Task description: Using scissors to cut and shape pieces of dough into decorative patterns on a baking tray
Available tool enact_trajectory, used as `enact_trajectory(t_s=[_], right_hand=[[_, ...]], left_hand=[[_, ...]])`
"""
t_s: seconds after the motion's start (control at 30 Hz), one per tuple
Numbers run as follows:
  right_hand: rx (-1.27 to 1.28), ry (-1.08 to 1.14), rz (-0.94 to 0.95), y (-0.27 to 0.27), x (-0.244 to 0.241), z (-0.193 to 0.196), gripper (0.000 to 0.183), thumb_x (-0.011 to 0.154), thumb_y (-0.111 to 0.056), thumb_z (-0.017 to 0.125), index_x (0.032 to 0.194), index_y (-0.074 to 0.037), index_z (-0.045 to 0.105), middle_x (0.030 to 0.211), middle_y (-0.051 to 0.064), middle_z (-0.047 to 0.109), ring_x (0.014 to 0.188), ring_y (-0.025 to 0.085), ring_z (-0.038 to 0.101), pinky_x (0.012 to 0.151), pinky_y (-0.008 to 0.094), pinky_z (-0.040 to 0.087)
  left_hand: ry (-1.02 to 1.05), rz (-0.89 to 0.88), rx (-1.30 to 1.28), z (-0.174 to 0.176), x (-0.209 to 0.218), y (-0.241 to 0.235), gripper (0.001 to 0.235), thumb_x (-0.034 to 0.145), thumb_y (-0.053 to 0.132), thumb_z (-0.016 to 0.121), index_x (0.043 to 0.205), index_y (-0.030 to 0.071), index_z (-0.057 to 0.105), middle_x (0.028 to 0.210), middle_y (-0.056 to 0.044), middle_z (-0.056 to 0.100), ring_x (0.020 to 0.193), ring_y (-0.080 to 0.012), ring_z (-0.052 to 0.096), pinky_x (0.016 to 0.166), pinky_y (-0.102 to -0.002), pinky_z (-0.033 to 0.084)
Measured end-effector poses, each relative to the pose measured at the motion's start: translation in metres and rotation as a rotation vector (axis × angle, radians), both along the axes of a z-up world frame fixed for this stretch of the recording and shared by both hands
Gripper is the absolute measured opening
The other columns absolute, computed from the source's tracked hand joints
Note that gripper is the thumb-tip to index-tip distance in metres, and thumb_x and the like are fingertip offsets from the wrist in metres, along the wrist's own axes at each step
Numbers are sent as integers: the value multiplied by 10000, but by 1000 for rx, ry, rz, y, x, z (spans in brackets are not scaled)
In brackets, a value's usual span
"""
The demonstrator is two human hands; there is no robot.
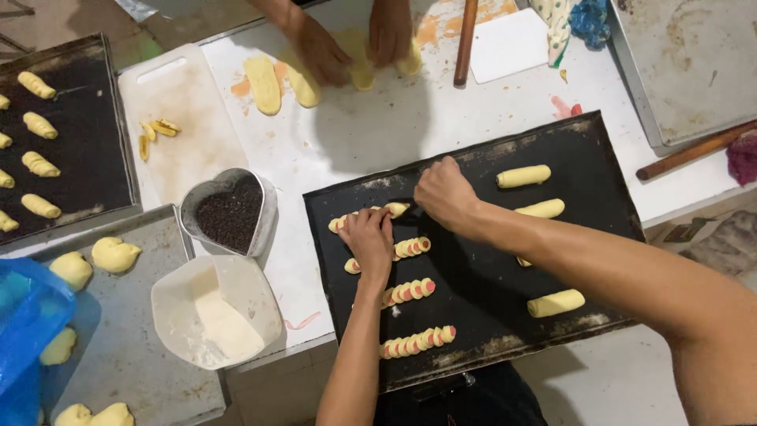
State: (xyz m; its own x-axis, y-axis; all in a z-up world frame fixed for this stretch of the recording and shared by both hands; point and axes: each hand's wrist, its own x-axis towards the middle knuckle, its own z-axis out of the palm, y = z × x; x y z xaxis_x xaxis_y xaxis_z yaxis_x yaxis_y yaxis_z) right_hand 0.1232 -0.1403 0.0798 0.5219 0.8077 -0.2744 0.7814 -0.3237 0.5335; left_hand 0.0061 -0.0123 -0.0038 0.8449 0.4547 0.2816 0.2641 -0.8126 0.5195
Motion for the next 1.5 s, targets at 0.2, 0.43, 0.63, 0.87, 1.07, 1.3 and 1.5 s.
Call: enact_trajectory(t_s=[0.2, 0.43, 0.63, 0.87, 1.07, 1.3, 1.5], right_hand=[[-51, 34, 49, 5, -5, -4, 210, 839, -87, 685, 683, -226, 702, 577, -43, 576, 534, 162, 483, 559, 372, 305], [-99, 74, 29, 21, -16, 29, 284, 848, -66, 648, 609, -217, 678, 487, -15, 574, 377, 209, 490, 396, 389, 311], [-135, 201, 138, 18, -25, 12, 301, 838, -11, 612, 634, -196, 733, 504, -28, 646, 450, 173, 623, 385, 298, 296], [44, 93, -263, -27, 7, 47, 81, 825, -144, 719, 817, -182, 790, 707, 15, 719, 680, 228, 699, 518, 356, 485], [474, 619, -531, -50, -8, 72, 583, 755, -259, 817, 1297, -112, 662, 1033, 183, 763, 973, 418, 726, 799, 546, 582], [1233, 980, -526, -19, -26, -39, 594, 771, -166, 863, 1326, -152, 654, 1244, 85, 729, 1181, 381, 636, 1009, 503, 519], [1248, 1039, -489, -10, -23, -68, 685, 677, 88, 767, 1318, -131, 667, 1191, 84, 745, 1152, 357, 649, 1007, 470, 523]], left_hand=[[64, -19, -23, 9, -1, -1, 135, 974, 294, 678, 852, 236, 675, 798, 104, 521, 851, -118, 439, 902, -386, 273], [45, -20, -73, 18, 1, -3, 205, 969, 194, 663, 778, 163, 595, 799, 58, 483, 807, -152, 398, 854, -373, 250], [100, -170, -115, 4, -1, 11, 256, 1025, 275, 595, 1271, 290, 664, 904, 23, 563, 862, -177, 466, 807, -379, 305], [196, -215, -88, -10, 2, 22, 406, 823, 505, 768, 1179, 352, 644, 1024, 109, 461, 923, -120, 441, 854, -365, 310], [66, -68, -30, -1, -2, 26, 240, 891, 473, 740, 1006, 275, 671, 960, 62, 437, 866, -157, 478, 787, -372, 320], [-42, -21, -29, 10, -3, 33, 326, 877, 448, 780, 1140, 274, 698, 1052, 29, 472, 870, -177, 479, 773, -355, 298], [1, 27, -119, 30, 2, 20, 116, 965, 222, 714, 865, 163, 714, 968, -49, 512, 813, -179, 419, 791, -371, 285]])
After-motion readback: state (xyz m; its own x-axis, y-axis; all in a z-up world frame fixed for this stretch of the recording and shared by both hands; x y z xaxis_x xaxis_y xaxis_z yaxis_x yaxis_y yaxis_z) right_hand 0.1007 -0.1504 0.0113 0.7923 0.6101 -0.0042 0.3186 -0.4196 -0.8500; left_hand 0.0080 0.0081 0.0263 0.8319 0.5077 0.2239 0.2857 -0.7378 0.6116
